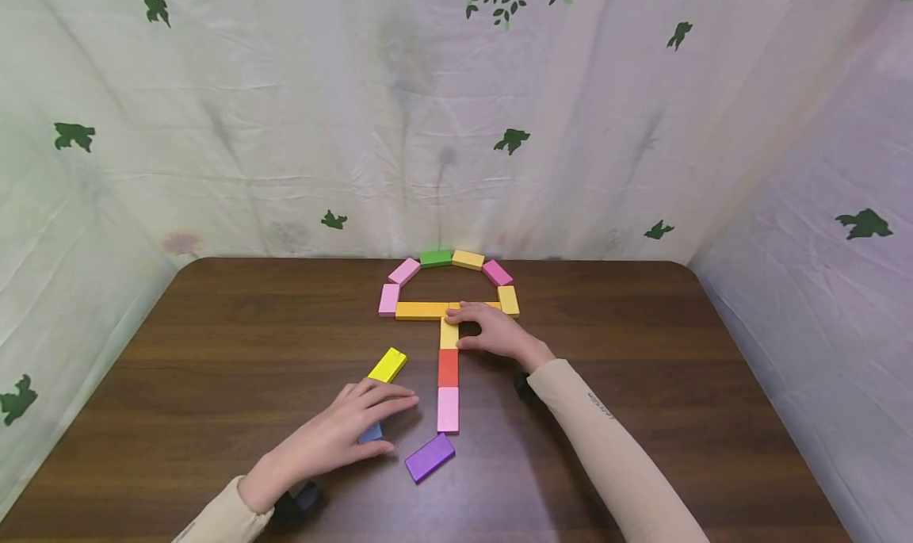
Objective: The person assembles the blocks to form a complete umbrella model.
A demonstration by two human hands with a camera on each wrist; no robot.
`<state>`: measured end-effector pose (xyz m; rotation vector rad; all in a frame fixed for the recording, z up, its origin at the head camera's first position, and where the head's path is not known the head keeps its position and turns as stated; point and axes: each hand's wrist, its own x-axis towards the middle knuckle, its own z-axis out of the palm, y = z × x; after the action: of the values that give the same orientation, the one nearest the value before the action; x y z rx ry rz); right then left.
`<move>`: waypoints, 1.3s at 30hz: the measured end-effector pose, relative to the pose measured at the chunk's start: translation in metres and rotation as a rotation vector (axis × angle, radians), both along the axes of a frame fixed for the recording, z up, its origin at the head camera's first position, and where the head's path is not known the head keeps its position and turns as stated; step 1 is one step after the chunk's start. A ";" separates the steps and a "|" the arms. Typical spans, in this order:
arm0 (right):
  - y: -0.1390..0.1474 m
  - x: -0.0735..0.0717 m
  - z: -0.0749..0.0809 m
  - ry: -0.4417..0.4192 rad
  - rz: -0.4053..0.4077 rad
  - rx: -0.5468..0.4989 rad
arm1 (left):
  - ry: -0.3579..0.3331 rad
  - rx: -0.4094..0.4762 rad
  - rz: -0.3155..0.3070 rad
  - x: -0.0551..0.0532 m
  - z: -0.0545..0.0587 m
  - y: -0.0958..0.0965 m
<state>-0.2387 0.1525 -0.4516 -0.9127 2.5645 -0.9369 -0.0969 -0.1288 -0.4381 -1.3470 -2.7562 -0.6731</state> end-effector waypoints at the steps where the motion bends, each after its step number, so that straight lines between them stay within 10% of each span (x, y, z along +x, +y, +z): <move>1: 0.000 0.000 0.000 0.004 0.002 -0.001 | -0.003 0.009 0.012 -0.002 0.001 -0.004; 15: 0.000 0.000 -0.001 0.022 0.007 0.009 | -0.081 -0.022 0.113 -0.012 -0.003 -0.034; 27: 0.000 0.000 0.000 0.012 0.002 0.006 | -0.054 -0.006 -0.035 -0.012 -0.007 -0.037; 39: 0.000 0.000 0.001 0.014 0.007 0.005 | -0.097 -0.037 0.052 -0.014 -0.005 -0.041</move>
<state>-0.2383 0.1523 -0.4508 -0.9297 2.5722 -0.9254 -0.1110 -0.1700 -0.4434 -1.2777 -2.8815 -0.7060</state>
